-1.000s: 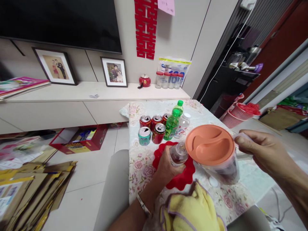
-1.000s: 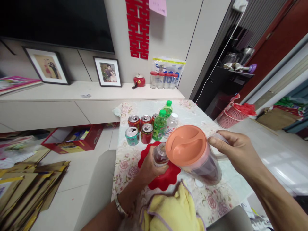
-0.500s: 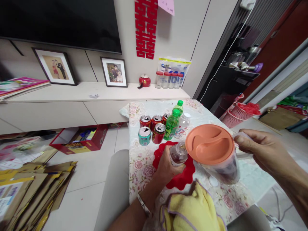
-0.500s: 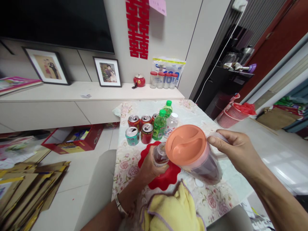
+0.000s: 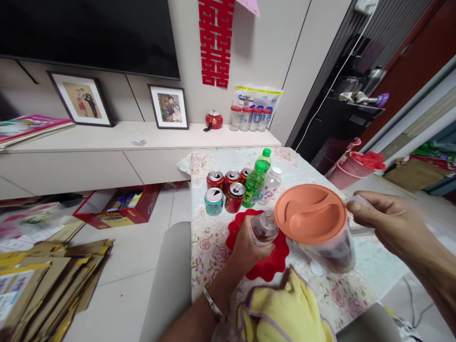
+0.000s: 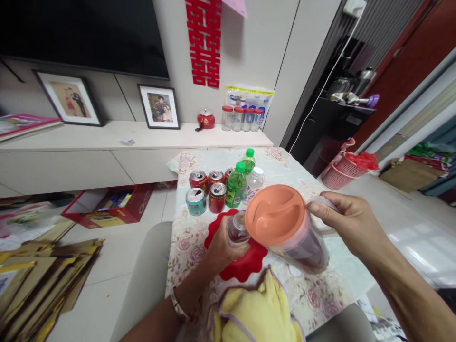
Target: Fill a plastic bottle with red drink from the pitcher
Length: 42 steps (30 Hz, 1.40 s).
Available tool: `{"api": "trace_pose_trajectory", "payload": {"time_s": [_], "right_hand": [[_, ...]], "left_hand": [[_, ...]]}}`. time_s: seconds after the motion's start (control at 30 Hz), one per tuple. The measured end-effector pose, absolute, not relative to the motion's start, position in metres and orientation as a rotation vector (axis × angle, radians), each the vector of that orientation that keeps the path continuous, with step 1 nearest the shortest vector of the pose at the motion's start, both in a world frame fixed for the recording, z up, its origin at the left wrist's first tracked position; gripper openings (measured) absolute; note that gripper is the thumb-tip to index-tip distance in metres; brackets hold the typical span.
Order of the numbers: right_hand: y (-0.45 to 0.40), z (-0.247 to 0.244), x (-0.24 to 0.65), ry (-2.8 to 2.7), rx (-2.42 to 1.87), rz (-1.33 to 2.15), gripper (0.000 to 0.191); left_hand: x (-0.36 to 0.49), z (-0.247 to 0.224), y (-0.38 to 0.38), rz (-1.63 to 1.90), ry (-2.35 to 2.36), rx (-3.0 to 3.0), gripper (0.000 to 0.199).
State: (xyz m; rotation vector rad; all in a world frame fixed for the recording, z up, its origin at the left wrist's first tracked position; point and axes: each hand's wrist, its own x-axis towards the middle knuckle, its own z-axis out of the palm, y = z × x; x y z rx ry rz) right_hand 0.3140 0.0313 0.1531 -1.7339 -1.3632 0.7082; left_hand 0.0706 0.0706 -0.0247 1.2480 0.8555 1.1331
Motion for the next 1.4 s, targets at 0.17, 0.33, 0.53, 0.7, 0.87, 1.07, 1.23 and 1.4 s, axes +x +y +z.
{"api": "trace_pose_trajectory", "payload": {"time_s": [0.17, 0.33, 0.53, 0.7, 0.87, 1.07, 1.23, 1.4], "right_hand": [[0.0311, 0.1527, 0.3155, -1.359, -1.721, 0.728, 0.055], [0.0317, 0.1533, 0.3156, -1.363, -1.721, 0.726, 0.055], [0.0309, 0.1558, 0.3124, -1.362, -1.739, 0.72, 0.057], [0.0311, 0.157, 0.3111, -1.355, -1.751, 0.709, 0.059], [0.0311, 0.1564, 0.3115, -1.362, -1.751, 0.728, 0.057], [0.0308, 0.156, 0.3116, -1.355, -1.757, 0.717, 0.059], [0.0305, 0.1556, 0.3129, -1.345, -1.748, 0.735, 0.057], [0.0311, 0.1552, 0.3135, -1.356, -1.738, 0.735, 0.057]], "left_hand": [[0.0713, -0.0259, 0.0708, 1.129, 0.869, 1.249, 0.059], [0.0706, -0.0248, 0.0705, 1.12, 0.867, 1.252, 0.06], [0.071, -0.023, 0.0699, 1.12, 0.853, 1.237, 0.058], [0.0713, -0.0239, 0.0701, 1.131, 0.868, 1.238, 0.055], [0.0707, -0.0246, 0.0706, 1.127, 0.859, 1.241, 0.059], [0.0697, -0.0241, 0.07, 1.118, 0.853, 1.237, 0.058], [0.0704, -0.0266, 0.0702, 1.133, 0.857, 1.237, 0.058], [0.0712, -0.0293, 0.0707, 1.14, 0.873, 1.27, 0.058]]}}
